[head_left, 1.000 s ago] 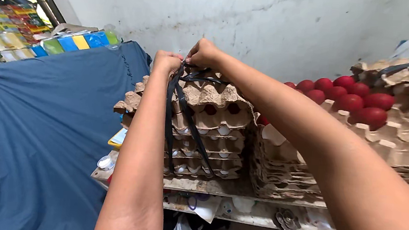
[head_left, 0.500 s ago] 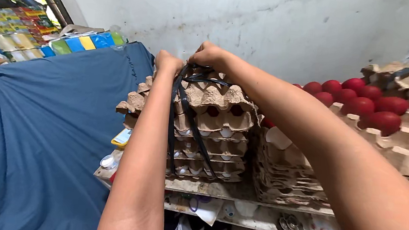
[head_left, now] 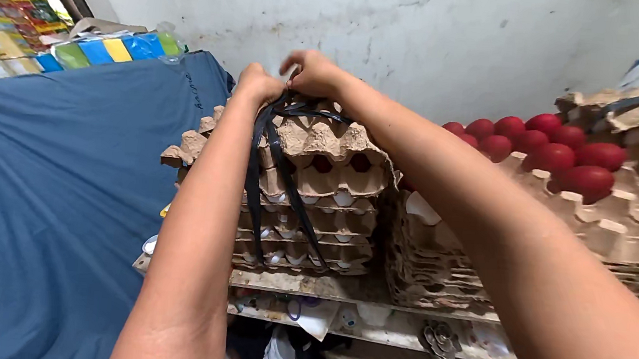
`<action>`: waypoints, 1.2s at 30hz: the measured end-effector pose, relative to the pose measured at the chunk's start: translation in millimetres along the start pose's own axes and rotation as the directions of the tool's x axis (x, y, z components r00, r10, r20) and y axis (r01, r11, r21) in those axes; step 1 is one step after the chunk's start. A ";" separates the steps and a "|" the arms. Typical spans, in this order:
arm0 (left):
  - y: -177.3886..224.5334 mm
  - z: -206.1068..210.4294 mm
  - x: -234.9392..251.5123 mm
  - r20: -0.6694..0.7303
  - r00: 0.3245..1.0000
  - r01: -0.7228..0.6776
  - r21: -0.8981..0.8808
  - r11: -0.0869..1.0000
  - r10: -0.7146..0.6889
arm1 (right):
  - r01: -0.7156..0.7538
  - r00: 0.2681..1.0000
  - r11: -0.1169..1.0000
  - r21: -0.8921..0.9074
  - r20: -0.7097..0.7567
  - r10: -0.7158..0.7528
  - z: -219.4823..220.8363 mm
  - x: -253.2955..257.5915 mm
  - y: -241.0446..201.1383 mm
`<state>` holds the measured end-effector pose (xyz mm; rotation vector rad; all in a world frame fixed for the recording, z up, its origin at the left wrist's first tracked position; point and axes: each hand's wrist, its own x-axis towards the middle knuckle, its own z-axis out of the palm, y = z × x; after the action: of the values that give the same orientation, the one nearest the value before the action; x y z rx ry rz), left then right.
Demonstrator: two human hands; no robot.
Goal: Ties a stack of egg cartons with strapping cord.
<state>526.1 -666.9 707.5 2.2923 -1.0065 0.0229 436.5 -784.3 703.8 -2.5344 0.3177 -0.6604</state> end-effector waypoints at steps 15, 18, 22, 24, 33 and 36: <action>6.6 -4.2 -15.8 -0.148 0.987 0.050 -0.046 0.998 -0.056 | 0.123 0.992 0.859 -0.497 0.062 -0.107 -5.4 -5.1 -9.1; 0.7 -0.6 -5.0 -0.062 0.998 -0.021 0.013 1.000 0.022 | 0.127 0.992 0.864 -0.487 0.048 -0.119 -4.6 -4.3 -7.5; 1.7 -1.9 -4.9 -0.125 0.991 0.024 -0.169 0.985 -0.046 | 0.123 0.992 0.929 -0.350 0.025 -0.122 -5.9 -2.5 -3.2; 3.7 -3.2 -12.4 -0.079 0.990 0.065 -0.456 0.888 -0.114 | 0.100 0.995 0.945 -0.312 0.014 -0.101 -8.6 -3.4 -2.6; 4.2 -3.9 -18.6 -0.127 0.989 -0.012 -0.563 0.826 -0.072 | 0.333 0.934 0.887 -0.321 -0.018 -0.357 -20.3 6.9 -4.0; -4.6 0.7 -8.1 -0.119 0.989 -0.012 -0.637 0.771 -0.083 | 0.422 0.863 0.749 -0.511 -0.026 -0.504 -25.7 7.8 -22.7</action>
<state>523.3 -659.6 702.4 1.6508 -0.7434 -0.1510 432.2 -778.1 738.2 -3.0948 -0.1352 -1.1000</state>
